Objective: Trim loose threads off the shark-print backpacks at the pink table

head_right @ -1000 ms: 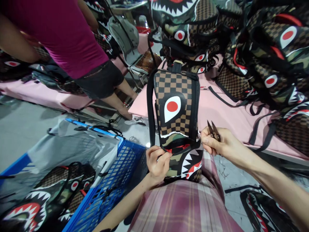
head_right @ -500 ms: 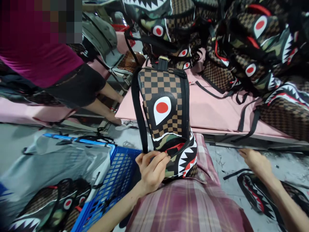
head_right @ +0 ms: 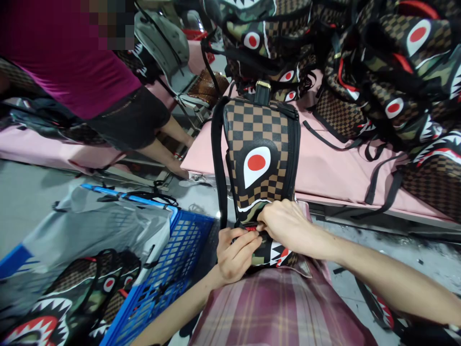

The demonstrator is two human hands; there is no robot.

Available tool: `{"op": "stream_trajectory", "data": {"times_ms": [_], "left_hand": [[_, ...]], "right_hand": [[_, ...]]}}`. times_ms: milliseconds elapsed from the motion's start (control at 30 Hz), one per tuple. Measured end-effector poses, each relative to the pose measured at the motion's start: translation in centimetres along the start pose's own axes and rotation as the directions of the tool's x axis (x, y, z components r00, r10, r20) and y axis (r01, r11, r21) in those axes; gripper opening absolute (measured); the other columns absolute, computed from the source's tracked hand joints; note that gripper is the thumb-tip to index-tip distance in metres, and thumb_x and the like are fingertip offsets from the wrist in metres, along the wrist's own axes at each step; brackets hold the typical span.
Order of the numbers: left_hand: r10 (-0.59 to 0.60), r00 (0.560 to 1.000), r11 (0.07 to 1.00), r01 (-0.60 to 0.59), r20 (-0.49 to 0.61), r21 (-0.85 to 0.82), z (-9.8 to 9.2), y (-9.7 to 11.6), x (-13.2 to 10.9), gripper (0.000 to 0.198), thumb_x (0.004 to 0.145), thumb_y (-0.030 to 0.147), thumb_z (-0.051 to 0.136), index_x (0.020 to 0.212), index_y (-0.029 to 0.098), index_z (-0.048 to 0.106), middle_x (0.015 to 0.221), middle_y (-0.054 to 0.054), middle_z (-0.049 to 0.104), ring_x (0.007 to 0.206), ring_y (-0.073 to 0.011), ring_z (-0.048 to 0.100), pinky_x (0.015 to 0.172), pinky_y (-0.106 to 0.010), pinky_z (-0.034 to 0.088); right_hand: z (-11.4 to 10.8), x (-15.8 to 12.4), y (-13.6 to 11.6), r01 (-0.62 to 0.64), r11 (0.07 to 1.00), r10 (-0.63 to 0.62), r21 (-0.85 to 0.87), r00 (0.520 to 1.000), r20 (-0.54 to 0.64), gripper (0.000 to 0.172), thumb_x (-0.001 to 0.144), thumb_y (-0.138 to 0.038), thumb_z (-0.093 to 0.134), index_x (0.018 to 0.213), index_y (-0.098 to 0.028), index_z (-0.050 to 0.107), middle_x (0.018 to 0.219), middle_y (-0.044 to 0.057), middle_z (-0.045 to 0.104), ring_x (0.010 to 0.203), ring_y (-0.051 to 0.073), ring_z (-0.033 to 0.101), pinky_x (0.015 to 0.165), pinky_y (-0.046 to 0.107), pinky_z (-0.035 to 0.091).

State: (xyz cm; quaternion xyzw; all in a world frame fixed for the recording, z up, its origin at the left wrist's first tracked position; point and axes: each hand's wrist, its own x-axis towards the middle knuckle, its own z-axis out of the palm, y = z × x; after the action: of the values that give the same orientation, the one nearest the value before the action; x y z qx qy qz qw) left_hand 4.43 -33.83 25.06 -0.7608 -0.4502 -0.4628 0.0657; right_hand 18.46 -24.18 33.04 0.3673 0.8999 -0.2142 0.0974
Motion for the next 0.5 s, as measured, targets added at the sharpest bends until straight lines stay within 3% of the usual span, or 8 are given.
{"op": "stream_trajectory", "data": {"times_ms": [100,200,333,433,500], "left_hand": [[0.000,0.999,0.999,-0.002,-0.033,-0.042,0.2,-0.2,0.2,0.021,0.084,0.009,0.046,0.083,0.014,0.066,0.080,-0.004,0.070,0.075,-0.0155,0.052,0.068,-0.030,0.039],[-0.013,0.996,0.997,0.006,-0.084,-0.080,0.4,-0.3,0.2,0.020,0.083,0.008,0.047,0.083,0.014,0.067,0.079,-0.005,0.070,0.075,-0.0156,0.052,0.067,-0.029,0.042],[-0.028,0.994,0.995,0.018,-0.101,-0.102,0.4,-0.5,0.0,0.021,0.084,0.009,0.046,0.084,0.015,0.066,0.079,-0.005,0.070,0.077,-0.0161,0.052,0.069,-0.029,0.044],[-0.021,0.995,0.993,0.010,-0.092,-0.114,0.3,-0.6,-0.2,0.022,0.084,0.008,0.045,0.086,0.014,0.066,0.081,-0.005,0.070,0.079,-0.0160,0.051,0.069,-0.029,0.044],[-0.020,0.994,0.993,0.007,-0.107,-0.120,0.3,-0.7,-0.2,0.021,0.084,0.008,0.046,0.086,0.014,0.066,0.081,-0.005,0.069,0.080,-0.0161,0.050,0.069,-0.028,0.044]], "right_hand": [[-0.3,1.0,-0.1,-0.023,0.999,0.025,-0.033,0.999,0.044,0.016,0.078,-0.023,0.053,0.071,-0.021,0.067,0.070,0.005,0.066,0.061,0.016,0.059,0.048,0.026,0.022],[0.0,1.4,-0.9,-0.086,0.996,0.086,-0.017,0.996,0.016,0.017,0.077,-0.027,0.054,0.065,-0.019,0.064,0.063,0.005,0.064,0.058,0.016,0.058,0.047,0.026,0.020],[0.8,1.0,-1.4,-0.041,0.999,0.042,0.017,0.993,-0.111,0.016,0.069,-0.009,0.047,0.073,-0.016,0.061,0.073,0.006,0.063,0.061,0.014,0.056,0.050,0.026,0.024],[0.4,0.4,-0.6,0.016,0.968,0.048,0.251,0.968,-0.245,0.016,0.076,-0.009,0.043,0.079,-0.014,0.058,0.077,0.004,0.061,0.065,0.012,0.054,0.055,0.023,0.031],[-0.4,0.0,0.1,0.015,0.895,0.101,0.446,0.967,-0.235,0.018,0.085,-0.021,0.041,0.077,-0.015,0.055,0.068,0.001,0.058,0.059,0.011,0.050,0.054,0.022,0.033]]}}
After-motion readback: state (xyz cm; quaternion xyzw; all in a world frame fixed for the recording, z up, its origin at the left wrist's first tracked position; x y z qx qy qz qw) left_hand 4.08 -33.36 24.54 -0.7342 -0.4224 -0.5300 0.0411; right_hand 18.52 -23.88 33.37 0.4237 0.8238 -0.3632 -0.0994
